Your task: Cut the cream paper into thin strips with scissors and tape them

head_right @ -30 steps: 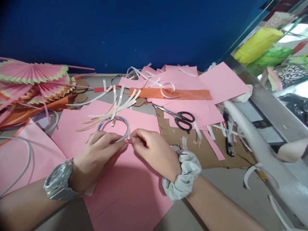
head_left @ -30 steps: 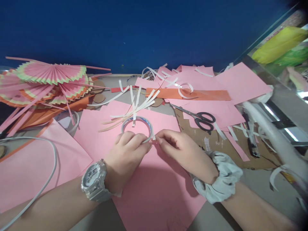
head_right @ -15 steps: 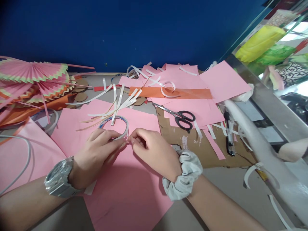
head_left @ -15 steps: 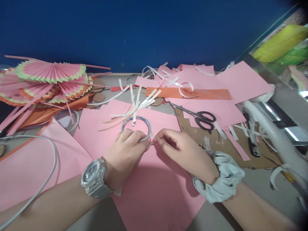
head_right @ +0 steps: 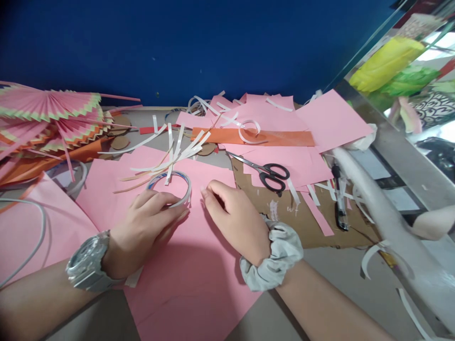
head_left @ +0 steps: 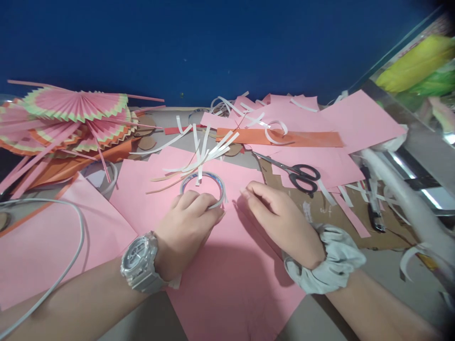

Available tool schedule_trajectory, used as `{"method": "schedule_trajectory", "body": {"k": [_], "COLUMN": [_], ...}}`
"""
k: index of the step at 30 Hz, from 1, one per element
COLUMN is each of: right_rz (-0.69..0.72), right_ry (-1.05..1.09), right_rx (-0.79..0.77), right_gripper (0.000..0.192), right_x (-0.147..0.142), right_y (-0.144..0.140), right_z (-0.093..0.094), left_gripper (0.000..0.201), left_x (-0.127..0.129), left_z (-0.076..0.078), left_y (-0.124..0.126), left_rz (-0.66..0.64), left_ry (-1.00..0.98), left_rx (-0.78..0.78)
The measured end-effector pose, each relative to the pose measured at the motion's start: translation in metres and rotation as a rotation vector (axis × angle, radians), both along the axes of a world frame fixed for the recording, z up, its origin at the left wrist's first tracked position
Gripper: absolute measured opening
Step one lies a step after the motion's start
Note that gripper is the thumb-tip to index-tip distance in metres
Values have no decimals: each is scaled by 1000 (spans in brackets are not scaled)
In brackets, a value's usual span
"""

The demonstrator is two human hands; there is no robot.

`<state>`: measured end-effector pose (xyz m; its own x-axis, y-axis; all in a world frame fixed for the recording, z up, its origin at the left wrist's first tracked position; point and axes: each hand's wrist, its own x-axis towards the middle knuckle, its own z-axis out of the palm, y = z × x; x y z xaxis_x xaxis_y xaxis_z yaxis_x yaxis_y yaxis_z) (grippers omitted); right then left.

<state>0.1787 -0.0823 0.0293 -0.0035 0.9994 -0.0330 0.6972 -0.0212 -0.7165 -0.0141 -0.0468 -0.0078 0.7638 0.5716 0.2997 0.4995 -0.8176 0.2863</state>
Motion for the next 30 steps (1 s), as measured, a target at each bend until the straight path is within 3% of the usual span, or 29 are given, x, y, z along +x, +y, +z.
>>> {"method": "schedule_trajectory", "body": {"k": [4,7,11,14,18,20,22,25,30], "right_rz": [-49,-93,-138,-177,-224,-172,-60,77,113], "right_ry": [-100,-29,58,134,177,185,173,197,350], "right_rx": [71,140,140,181,302,428,491,457,381], "right_gripper": [36,18,21,13,17,10,19,23,19], "right_x": [4,7,11,13,14,14,14,13,12], "right_y": [0,1,3,4,3,1,0,-2,-3], "right_z": [1,-1,-3,-4,-3,0,3,5,4], "left_gripper": [24,21,26,26,29,30,27,24,23], "left_x": [-1,-3,-6,-8,-10,-10,-9,-7,-5], "left_z": [5,14,23,25,22,20,18,17,18], "left_y": [-1,-4,-7,-7,-6,-5,-4,-3,-2], "left_rz": [-7,-80,-167,-173,-169,-158,-147,-133,-103], "left_ry": [-73,-246,-450,-513,-575,-588,-611,-633,-588], "left_rx": [-11,-43,-117,-163,-215,-256,-299,-334,-248]}}
